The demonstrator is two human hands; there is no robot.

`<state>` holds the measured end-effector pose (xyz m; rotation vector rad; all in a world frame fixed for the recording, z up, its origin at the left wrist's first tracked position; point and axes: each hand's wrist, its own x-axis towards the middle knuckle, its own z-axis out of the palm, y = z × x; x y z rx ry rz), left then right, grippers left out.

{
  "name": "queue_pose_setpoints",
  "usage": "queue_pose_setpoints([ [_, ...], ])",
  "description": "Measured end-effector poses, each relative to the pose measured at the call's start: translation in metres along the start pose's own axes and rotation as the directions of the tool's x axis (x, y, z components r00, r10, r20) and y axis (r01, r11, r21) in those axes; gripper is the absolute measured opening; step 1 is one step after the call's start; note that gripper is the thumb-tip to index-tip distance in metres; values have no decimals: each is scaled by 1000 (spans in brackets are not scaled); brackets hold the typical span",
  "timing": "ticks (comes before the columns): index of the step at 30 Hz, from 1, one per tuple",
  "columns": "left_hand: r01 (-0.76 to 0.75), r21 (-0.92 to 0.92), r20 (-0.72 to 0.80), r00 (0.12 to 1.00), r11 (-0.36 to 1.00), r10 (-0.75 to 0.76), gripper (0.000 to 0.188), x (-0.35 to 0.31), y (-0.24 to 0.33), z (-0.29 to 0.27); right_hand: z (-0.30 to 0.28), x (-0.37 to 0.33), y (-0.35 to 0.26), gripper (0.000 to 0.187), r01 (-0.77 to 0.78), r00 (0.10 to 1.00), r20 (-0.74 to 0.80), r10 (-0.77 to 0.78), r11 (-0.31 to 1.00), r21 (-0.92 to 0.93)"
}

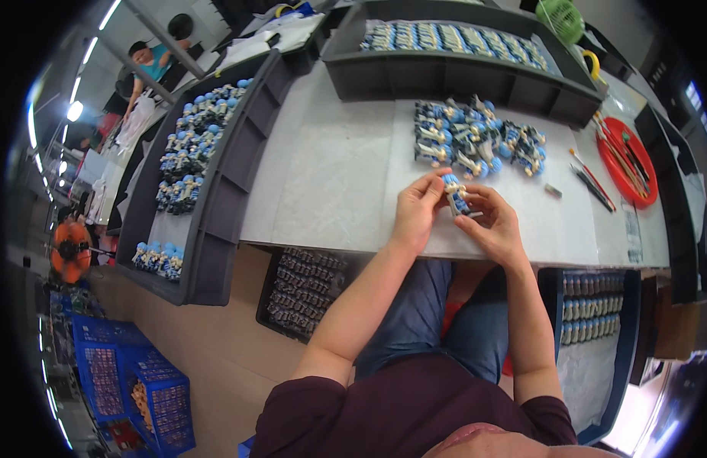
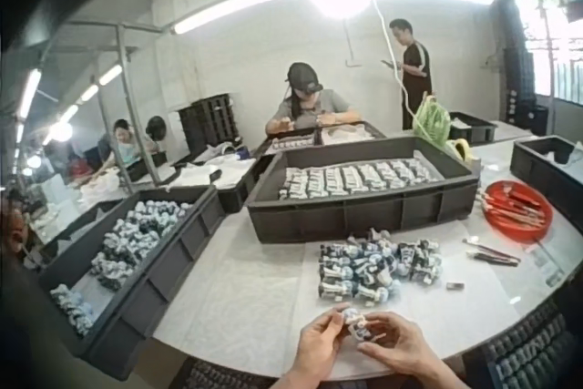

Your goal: The person assembles small blue and white figurines by hand at a workbench. They pick up a body and a head, fit them together, and place the completed figure into a blue tray. The person repeats this process for multiple figures throughout the clip.

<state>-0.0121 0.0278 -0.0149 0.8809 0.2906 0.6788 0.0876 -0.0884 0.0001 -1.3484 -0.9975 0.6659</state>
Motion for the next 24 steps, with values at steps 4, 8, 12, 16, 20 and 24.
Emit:
queue_pose_setpoints([
  [4,10,-6,2,1000,1000,-10,27,1,-1,2,-1,-1,0,50,-9,1000,-26,8,1000,-16],
  [8,-9,-17,13,1000,1000,9,28,-1,-4,-4,1,0,8,50,2,999,-50,-3,999,-35],
  [12,-8,-9,38,999,1000,9,29,0,-4,-1,0,-3,4,50,-2,999,-48,2,1000,14],
  [16,4,26,11,1000,1000,-4,29,-4,-1,0,2,-3,4,49,9,999,-46,-8,1000,14],
  [20,0,30,1,1000,1000,0,29,-2,-2,-1,2,-2,2,42,43,999,-24,-42,999,21],
  [24,8,14,12,1000,1000,-8,29,-1,-2,-1,-1,-2,0,34,-9,1000,-22,11,994,106],
])
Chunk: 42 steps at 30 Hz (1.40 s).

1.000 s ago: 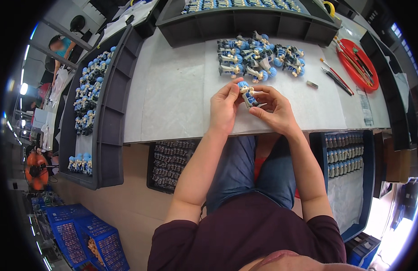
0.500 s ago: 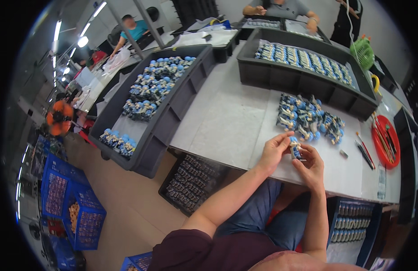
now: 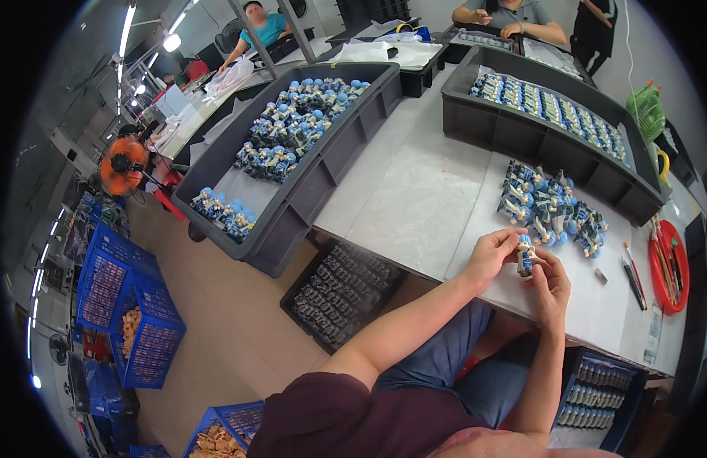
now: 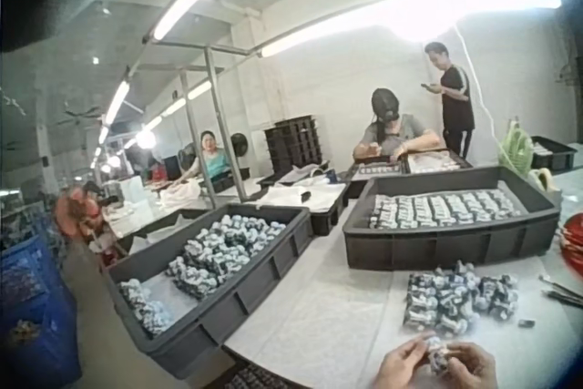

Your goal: The person assembles small blue and white figurines by hand at a workbench. They pick up a body and a head, fit them together, and place the completed figure into a blue tray. The person repeats this process for multiple figures throughout the clip.

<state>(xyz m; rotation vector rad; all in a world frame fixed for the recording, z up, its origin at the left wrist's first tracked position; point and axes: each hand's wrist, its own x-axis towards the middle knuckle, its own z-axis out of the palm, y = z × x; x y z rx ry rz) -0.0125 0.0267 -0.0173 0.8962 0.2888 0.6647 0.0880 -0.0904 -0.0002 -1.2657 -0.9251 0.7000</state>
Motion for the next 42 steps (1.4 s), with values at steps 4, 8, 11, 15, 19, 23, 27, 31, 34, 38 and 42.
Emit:
queue_pose_setpoints([
  [4,0,-6,8,1000,1000,0,29,-2,3,1,0,0,1,31,35,999,9,-34,999,-30],
  [8,6,11,-18,1000,1000,-5,28,0,2,2,-1,0,1,34,3,1000,6,-3,1000,-16],
  [11,-11,8,-6,1000,1000,11,28,-2,4,4,0,0,5,41,51,999,12,-51,995,-80],
  [15,-12,-3,-14,1000,1000,12,27,-2,3,3,2,0,4,48,19,1000,9,-18,997,-79],
  [19,4,-6,-29,1000,1000,-4,27,-1,3,3,2,0,3,48,27,1000,17,-26,998,-61],
  [23,16,1,-56,998,1000,-16,27,0,1,3,2,0,3,47,29,999,20,-27,997,-65],
  [27,-10,28,-55,998,1000,12,27,0,1,4,3,0,2,43,35,999,24,-33,996,-82],
  [31,-11,-10,-64,998,1000,11,27,-1,2,3,0,0,1,38,-4,1000,29,6,998,-67],
  [34,-8,-16,-56,998,1000,7,27,-1,2,4,-1,0,5,35,1,1000,24,1,997,-77],
  [38,-14,-24,-50,999,1000,13,26,0,1,3,0,0,4,34,14,1000,22,-12,997,-75],
  [42,-19,-12,-62,998,1000,18,26,-1,3,4,1,0,1,40,-2,1000,23,3,998,-63],
])
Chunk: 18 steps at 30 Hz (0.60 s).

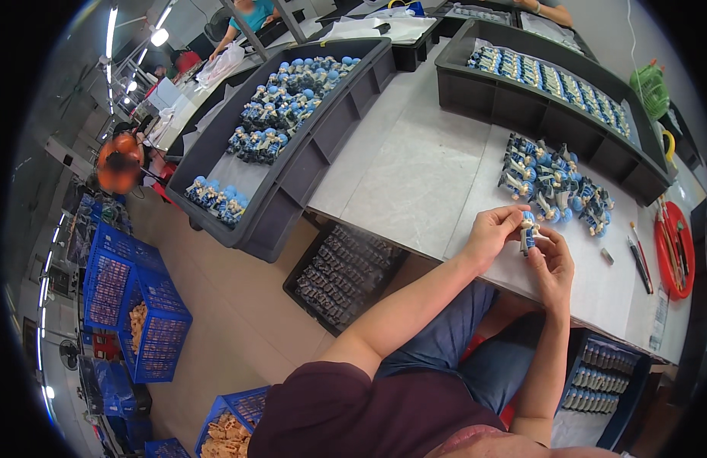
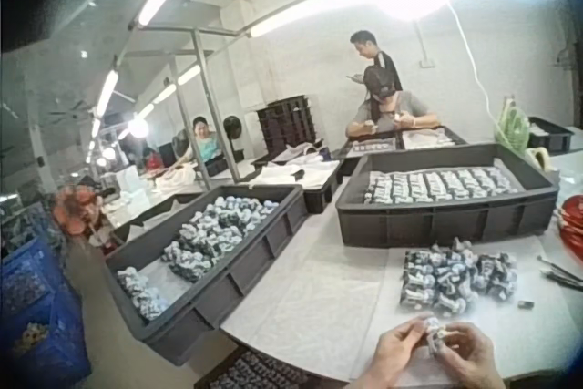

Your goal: The person assembles small blue and white figurines by hand at a workbench. They pick up a body and a head, fit them together, and place the completed figure into a blue tray. The person repeats this process for multiple figures throughout the clip.

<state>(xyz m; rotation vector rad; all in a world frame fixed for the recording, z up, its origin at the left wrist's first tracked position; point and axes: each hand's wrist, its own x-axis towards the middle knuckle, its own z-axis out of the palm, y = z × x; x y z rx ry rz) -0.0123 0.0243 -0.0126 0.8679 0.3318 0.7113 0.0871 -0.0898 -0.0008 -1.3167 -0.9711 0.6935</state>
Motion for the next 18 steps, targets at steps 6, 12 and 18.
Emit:
queue_pose_setpoints([
  [6,16,0,-3,1000,1000,-16,26,1,-1,0,0,0,4,47,34,999,-1,-34,999,-41],
  [12,25,-17,2,1000,1000,-25,26,-1,0,-2,3,-1,1,50,27,1000,5,-27,999,-29],
  [18,15,-6,13,1000,1000,-15,26,4,-2,-1,2,-1,-2,54,-1,1000,-15,1,1000,-8],
])
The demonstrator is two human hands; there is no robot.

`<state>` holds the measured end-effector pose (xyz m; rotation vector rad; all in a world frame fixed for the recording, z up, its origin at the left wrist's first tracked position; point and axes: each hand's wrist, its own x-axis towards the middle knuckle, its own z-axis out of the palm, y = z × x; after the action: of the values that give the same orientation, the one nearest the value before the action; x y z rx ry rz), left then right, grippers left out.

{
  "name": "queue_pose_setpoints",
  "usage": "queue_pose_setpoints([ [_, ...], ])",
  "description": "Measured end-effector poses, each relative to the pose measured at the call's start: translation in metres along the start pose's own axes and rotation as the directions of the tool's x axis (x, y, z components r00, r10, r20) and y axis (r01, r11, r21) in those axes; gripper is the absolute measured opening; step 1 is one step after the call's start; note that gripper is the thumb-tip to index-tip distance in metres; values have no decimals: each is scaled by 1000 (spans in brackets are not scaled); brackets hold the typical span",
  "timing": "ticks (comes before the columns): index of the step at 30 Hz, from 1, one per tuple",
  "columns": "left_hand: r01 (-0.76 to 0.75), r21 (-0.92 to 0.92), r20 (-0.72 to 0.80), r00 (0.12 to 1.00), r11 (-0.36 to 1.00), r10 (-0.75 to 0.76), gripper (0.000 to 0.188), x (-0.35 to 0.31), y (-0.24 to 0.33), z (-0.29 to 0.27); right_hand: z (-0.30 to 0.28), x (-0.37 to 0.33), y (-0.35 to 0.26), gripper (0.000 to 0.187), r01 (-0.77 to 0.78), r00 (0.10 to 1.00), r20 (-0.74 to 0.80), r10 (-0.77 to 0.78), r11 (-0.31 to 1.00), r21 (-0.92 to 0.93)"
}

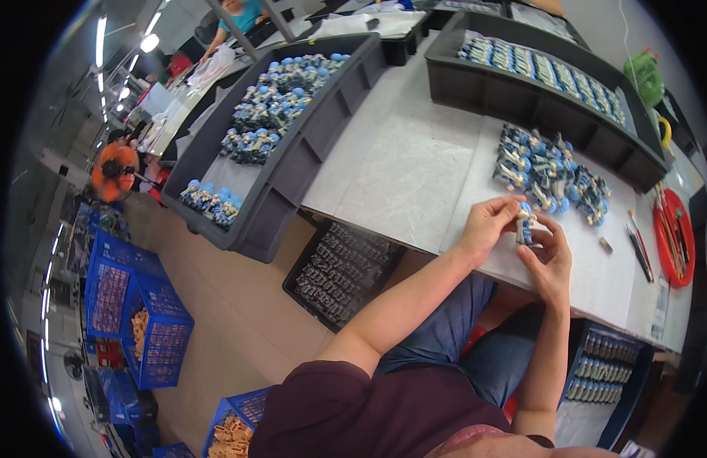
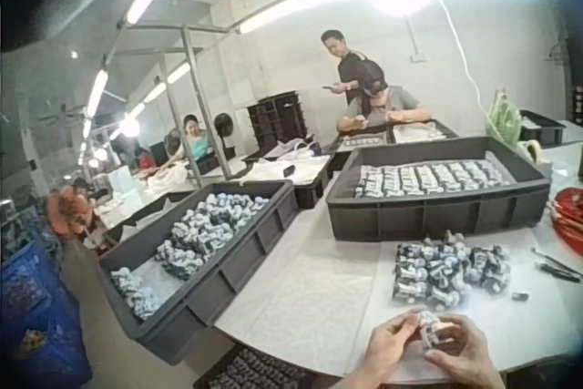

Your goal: The person assembles small blue and white figurines by hand at a workbench. They pick up a body and a head, fit them together, and place the completed figure into a blue tray. The person repeats this process for multiple figures throughout the clip.

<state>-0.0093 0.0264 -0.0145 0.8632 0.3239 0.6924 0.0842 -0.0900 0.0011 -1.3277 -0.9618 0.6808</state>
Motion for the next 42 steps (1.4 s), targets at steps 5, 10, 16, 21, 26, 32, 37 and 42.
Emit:
queue_pose_setpoints([
  [5,3,-43,-35,999,999,-5,27,0,0,-2,-2,2,4,59,-39,999,-9,38,998,-51],
  [10,4,-19,-27,1000,1000,-4,28,-3,7,2,-4,2,4,59,-8,1000,6,8,999,-34],
  [16,21,-14,4,1000,1000,-21,29,-2,5,0,-6,1,4,60,-16,1000,-8,16,998,-61],
  [21,22,-8,-1,1000,1000,-22,28,-4,7,-1,-3,1,-3,60,-23,1000,-7,22,995,-97],
  [26,16,-12,13,1000,1000,-16,28,-2,5,-3,-3,2,0,61,-5,1000,-20,3,994,-110],
  [32,41,7,32,999,999,-41,29,-3,8,2,-4,1,2,61,24,999,-43,-28,995,-99],
  [37,35,186,-26,999,982,-31,28,-5,8,4,-7,1,5,59,67,993,-86,-84,982,-178],
  [42,-30,86,5,1000,996,30,29,-5,6,-1,-5,1,1,57,72,995,-62,-74,996,-46],
])
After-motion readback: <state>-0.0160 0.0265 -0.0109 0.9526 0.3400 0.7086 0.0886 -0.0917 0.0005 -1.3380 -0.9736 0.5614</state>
